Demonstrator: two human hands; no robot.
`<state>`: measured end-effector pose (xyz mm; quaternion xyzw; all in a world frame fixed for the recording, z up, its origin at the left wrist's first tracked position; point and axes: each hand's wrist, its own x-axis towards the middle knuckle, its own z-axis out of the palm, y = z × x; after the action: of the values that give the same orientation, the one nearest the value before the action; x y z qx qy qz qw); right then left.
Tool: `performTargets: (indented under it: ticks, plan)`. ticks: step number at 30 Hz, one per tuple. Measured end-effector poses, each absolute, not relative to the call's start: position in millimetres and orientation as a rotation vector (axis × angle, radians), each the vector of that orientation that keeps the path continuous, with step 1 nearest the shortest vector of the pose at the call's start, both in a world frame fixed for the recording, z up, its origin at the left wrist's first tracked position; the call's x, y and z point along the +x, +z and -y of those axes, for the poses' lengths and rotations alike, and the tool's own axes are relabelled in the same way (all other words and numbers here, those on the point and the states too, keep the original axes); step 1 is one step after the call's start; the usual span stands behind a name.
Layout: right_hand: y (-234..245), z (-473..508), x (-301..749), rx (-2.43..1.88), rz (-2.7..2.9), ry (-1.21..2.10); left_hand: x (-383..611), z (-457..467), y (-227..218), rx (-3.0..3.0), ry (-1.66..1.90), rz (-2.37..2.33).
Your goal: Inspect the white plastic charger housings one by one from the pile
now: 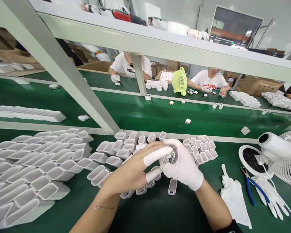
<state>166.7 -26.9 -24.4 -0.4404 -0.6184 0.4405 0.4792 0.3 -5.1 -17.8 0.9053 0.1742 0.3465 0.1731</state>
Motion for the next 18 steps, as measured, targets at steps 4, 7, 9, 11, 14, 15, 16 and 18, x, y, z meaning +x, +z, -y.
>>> performTargets:
  ticks: [4,7,9,11,14,15,16,18]
  plan:
    - [-26,27,178,-1.076,1.608,1.095,-2,1,-19,2.462,0.939,-0.523]
    - [-16,13,208,-0.958,1.761,1.273,-9,-4,-20,2.289,1.004,-0.539]
    - [-11,-13,232,-1.169,1.772,1.084,-15,-7,-22,2.207,1.03,-0.563]
    - [-11,-54,253,-1.589,1.677,0.75,-19,-9,-24,2.136,1.057,-0.546]
    - [-30,-120,275,-1.89,1.607,0.557,-21,-10,-28,2.019,1.117,-0.468]
    - [-40,-137,280,-1.98,1.61,0.508,-21,-10,-28,1.986,1.13,-0.449]
    - [-51,-151,285,-2.053,1.626,0.466,-21,-9,-28,1.958,1.139,-0.442]
    - [-74,-169,294,-2.167,1.682,0.424,-21,-9,-28,1.918,1.149,-0.449]
